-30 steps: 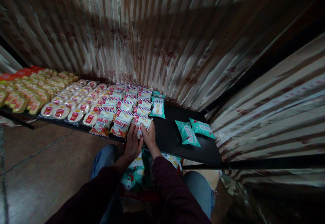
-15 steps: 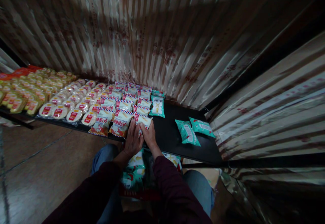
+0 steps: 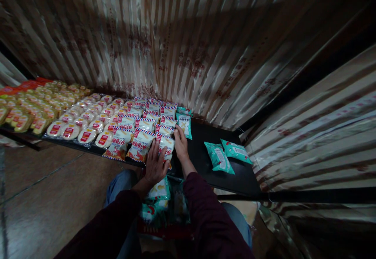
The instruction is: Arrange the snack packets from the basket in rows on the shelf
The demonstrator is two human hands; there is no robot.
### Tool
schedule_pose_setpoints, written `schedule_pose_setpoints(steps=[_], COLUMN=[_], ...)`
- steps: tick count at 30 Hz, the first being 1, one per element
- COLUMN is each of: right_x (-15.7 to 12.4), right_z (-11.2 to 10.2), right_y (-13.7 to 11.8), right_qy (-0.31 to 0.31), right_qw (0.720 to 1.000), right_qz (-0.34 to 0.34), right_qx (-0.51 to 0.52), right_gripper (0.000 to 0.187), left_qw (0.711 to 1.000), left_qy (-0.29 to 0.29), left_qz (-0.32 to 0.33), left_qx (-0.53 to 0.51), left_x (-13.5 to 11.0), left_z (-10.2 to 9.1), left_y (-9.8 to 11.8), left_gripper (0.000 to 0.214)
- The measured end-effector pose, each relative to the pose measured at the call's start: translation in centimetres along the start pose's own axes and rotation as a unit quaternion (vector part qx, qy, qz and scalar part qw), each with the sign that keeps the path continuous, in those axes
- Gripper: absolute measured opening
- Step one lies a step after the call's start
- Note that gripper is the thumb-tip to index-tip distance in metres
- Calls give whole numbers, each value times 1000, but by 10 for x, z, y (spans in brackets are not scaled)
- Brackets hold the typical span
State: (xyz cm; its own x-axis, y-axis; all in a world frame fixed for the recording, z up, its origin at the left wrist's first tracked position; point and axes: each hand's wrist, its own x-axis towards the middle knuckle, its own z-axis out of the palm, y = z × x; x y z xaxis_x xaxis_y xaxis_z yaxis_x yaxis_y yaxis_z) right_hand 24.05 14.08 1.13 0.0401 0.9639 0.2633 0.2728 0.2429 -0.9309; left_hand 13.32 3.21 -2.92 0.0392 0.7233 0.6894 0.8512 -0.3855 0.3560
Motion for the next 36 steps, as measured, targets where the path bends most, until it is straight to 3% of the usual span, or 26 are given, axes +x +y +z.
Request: schedule_pose_setpoints(steps=[6,13,16,20,23,27,36], right_x=[26,30,24,1,-17,-22,-19], right_z=[7,13,11,8,11,18,22], right_y=[-1,2,-1,-8,-9,-5,-4], right_qy=[-64,-64,-37,46,21,-20,-20], right_qw=[996,985,983,967,953,953,954], right_qz=[-4,-59,-82,-157,-190,-172,-158], right_qx=[-56,-148,-160,-196,-233,-249,-255], right_gripper=[41,43,43,39,38,38,39], left_qw=[1000,999,999,999,1000,1000,999], left_qy=[3,-12,-14,-12,-7,7,-11], left_qz=[-11,-26,-26,-28,-24,-25,-39], left_qx=[9,17,13,14,6,-9,-2], left_x=[5,6,7,8,7,4,6], left_z=[4,9,9,8,9,11,13], left_y=[3,2,1,1,0,-3,-3], left_gripper=[61,59,58,57,60,67,68])
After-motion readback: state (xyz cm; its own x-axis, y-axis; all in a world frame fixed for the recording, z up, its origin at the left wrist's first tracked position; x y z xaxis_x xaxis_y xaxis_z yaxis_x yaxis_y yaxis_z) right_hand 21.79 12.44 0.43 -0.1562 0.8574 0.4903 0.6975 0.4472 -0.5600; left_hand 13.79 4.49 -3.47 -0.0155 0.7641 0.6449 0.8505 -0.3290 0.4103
